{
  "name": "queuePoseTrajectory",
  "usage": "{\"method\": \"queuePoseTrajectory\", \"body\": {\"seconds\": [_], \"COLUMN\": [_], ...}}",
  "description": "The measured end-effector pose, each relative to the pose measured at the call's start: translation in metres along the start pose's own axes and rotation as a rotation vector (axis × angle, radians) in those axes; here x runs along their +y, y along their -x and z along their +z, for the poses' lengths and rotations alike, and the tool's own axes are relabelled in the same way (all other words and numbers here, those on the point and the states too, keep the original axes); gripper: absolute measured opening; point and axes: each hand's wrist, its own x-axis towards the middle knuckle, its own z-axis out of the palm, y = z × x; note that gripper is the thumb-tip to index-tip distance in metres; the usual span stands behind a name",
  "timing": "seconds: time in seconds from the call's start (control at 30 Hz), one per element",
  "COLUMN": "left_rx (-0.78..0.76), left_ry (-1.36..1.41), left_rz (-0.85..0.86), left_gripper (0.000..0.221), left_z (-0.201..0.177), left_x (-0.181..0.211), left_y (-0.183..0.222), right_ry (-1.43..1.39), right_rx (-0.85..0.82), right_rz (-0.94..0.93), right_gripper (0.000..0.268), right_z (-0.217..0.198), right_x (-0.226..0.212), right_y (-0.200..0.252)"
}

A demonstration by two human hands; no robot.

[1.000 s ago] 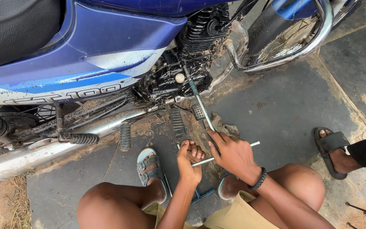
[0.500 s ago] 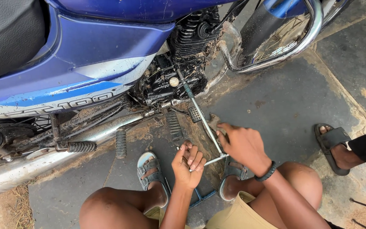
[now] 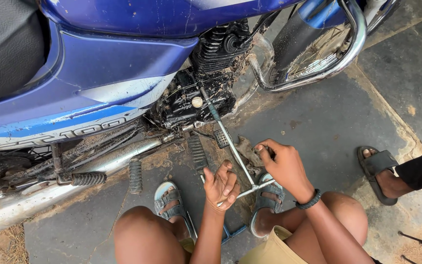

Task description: Repairing or adjusting the engine of a motorcycle using hand tools.

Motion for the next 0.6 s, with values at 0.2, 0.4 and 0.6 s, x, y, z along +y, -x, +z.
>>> {"method": "queuePoseTrajectory", "body": {"seconds": [0.2,0.4,0.6], "left_rx": [0.042,0.069,0.12], "left_ry": [-0.069,-0.112,-0.165], "left_rz": [0.111,0.069,0.038], "left_gripper": [0.05,0.039,0.037], "left_z": [0.007,0.007,0.0], "left_x": [-0.008,-0.009,-0.009], "left_y": [0.005,0.01,0.014], "right_ry": [0.289,0.321,0.3], "right_rx": [0.124,0.086,0.068], "right_rz": [-0.186,-0.08,0.001], "right_gripper": [0.02,0.028,0.03], "right_z": [0.008,0.011,0.01], "right_x": [-0.001,0.003,0.0], "right_y": [0.0,-0.006,-0.009]}}
